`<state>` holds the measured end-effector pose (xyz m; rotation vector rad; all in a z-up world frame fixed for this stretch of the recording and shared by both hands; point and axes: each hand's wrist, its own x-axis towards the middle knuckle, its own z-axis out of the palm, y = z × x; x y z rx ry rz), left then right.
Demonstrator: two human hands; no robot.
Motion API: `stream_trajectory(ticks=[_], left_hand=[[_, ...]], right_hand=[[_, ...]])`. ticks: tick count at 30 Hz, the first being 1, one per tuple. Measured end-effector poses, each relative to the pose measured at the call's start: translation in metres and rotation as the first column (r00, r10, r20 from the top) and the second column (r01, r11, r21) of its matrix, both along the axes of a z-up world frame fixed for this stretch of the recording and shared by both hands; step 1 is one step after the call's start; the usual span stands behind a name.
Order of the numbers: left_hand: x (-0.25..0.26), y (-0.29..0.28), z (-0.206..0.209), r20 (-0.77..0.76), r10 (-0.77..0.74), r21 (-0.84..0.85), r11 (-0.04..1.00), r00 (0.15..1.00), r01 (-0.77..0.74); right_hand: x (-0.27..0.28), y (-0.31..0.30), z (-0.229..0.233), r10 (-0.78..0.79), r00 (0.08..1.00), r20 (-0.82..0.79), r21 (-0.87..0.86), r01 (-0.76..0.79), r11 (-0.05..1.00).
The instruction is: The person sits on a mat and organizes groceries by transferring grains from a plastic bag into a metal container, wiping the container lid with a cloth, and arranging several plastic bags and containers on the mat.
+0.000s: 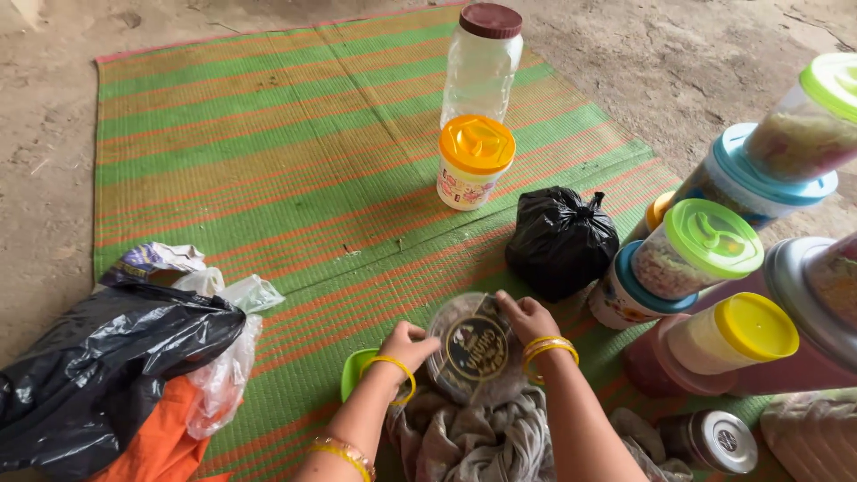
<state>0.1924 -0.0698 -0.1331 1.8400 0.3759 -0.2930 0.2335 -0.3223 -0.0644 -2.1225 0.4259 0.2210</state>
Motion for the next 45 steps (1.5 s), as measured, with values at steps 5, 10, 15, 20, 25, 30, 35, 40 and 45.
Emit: stream_trajectory(ticks=[5, 10, 15, 20, 25, 30, 35, 40, 45], left_hand=[[0.006, -0.039, 0.029, 0.163, 0.046, 0.136, 0.988, 0.986, -0.069], [0.000, -0.050, 0.060, 0.257, 0.113, 0.061, 0.989, 0.960, -0.133], [-0.007, -0.044, 0.074, 0.386, 0.066, 0.021, 0.996, 0.920, -0.081], [-0.007, -0.043, 0.070, 0.378, 0.082, -0.096, 0.994, 0.922, -0.049], [-0.005, -0.042, 0.068, 0.293, 0.095, -0.168, 0.985, 0.951, -0.047], [-0.006, -0.041, 0.065, 0.338, 0.093, -0.190, 0.981, 0.936, -0.029], [-0.003, -0.042, 0.065, 0.271, 0.105, -0.221, 0.974, 0.957, -0.044], [0.000, -0.042, 0.064, 0.219, 0.104, -0.199, 0.978, 0.970, -0.060], [-0.001, -0.044, 0.072, 0.264, 0.110, -0.077, 0.993, 0.958, -0.093]], right_hand=[[-0.013, 0.019, -0.004, -0.100, 0.994, -0.043, 0.048, 0.102, 0.994], [-0.011, 0.021, -0.002, -0.154, 0.986, -0.060, 0.217, 0.163, 0.962], [-0.011, 0.027, 0.013, -0.024, 0.996, 0.081, 0.333, -0.005, 0.943], [-0.007, 0.027, 0.018, 0.031, 0.980, 0.198, 0.352, -0.100, 0.930], [-0.009, 0.032, 0.036, 0.100, 0.964, 0.248, 0.274, -0.169, 0.947], [-0.007, 0.036, 0.053, 0.322, 0.887, 0.330, -0.141, -0.291, 0.946], [-0.004, 0.036, 0.042, 0.289, 0.921, 0.259, -0.096, -0.273, 0.957], [-0.002, 0.042, 0.035, 0.228, 0.957, 0.180, -0.039, -0.224, 0.974], [-0.006, 0.045, 0.043, 0.139, 0.985, 0.100, 0.123, -0.150, 0.981]])
